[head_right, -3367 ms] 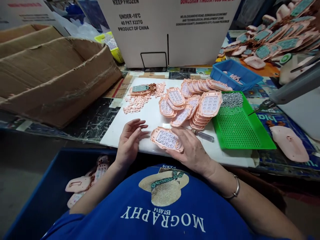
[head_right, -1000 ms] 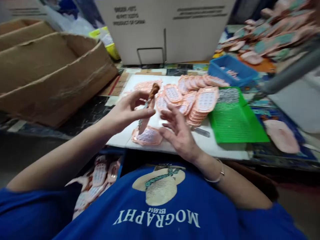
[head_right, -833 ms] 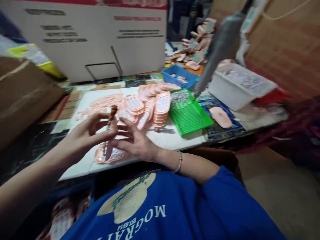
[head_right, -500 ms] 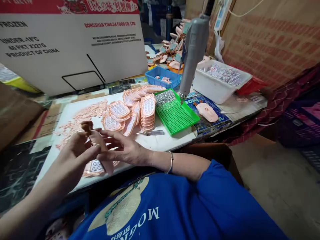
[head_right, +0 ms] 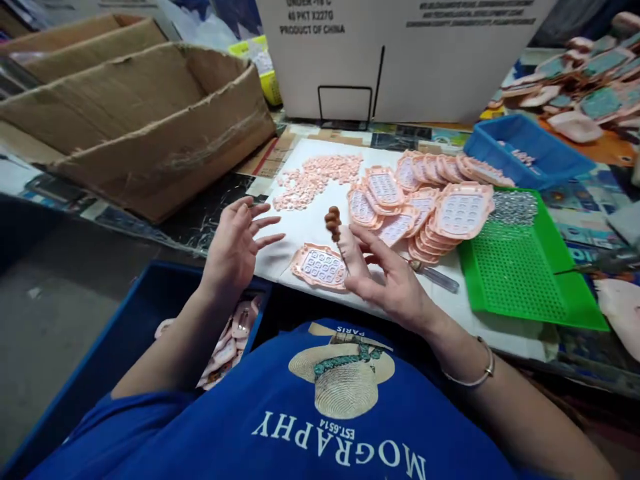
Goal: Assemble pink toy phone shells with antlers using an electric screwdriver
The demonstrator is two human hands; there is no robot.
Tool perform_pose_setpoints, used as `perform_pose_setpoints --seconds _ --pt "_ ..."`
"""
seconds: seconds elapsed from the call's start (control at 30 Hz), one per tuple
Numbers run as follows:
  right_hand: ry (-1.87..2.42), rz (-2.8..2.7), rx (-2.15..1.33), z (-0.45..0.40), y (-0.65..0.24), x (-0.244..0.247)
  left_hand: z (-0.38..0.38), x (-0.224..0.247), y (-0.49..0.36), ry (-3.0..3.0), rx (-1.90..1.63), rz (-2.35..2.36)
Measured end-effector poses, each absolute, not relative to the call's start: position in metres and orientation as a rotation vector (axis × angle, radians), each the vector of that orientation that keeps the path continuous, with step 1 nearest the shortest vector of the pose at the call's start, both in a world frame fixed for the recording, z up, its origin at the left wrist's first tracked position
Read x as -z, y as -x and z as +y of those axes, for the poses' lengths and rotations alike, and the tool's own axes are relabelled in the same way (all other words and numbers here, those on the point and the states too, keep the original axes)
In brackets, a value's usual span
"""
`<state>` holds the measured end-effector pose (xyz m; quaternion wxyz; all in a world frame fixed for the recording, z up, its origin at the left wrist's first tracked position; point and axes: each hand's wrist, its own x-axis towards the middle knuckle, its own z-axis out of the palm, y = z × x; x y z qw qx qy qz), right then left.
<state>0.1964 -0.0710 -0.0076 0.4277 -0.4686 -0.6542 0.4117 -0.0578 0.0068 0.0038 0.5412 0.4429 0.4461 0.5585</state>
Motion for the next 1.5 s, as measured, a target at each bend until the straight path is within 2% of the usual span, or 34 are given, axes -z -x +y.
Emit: perform_pose_setpoints --seconds 0.17,0.37,1.13,1.33,1.4,1.5 --pt "1.236 -2.228 -0.35 -0.053 -0.174 -0.001 0.005 0.022 0.09 -0.95 -1.446 1.135" --pt "1.268 -2.654 -0.06 -0.03 -0.153 -0.003 0.0 0.035 0.087 -0.968 -1.439 1.075" --pt "1.252 -2.712 -0.026 -0.039 -0.147 0.009 -0.009 0.044 0.08 -1.17 -1.444 1.092" --pt "1.233 -2.598 0.037 -0.042 -0.151 0.023 -0.035 0.048 0.076 -1.148 -1.526 1.131" --pt "1.216 -2.525 0.047 -0.045 -0.155 0.027 -0.049 0.048 0.074 -1.058 -1.466 1.134" --pt "1.175 -2.394 0.036 -0.053 -0.159 0.027 -0.063 0.042 0.063 -0.959 -1.195 1.044"
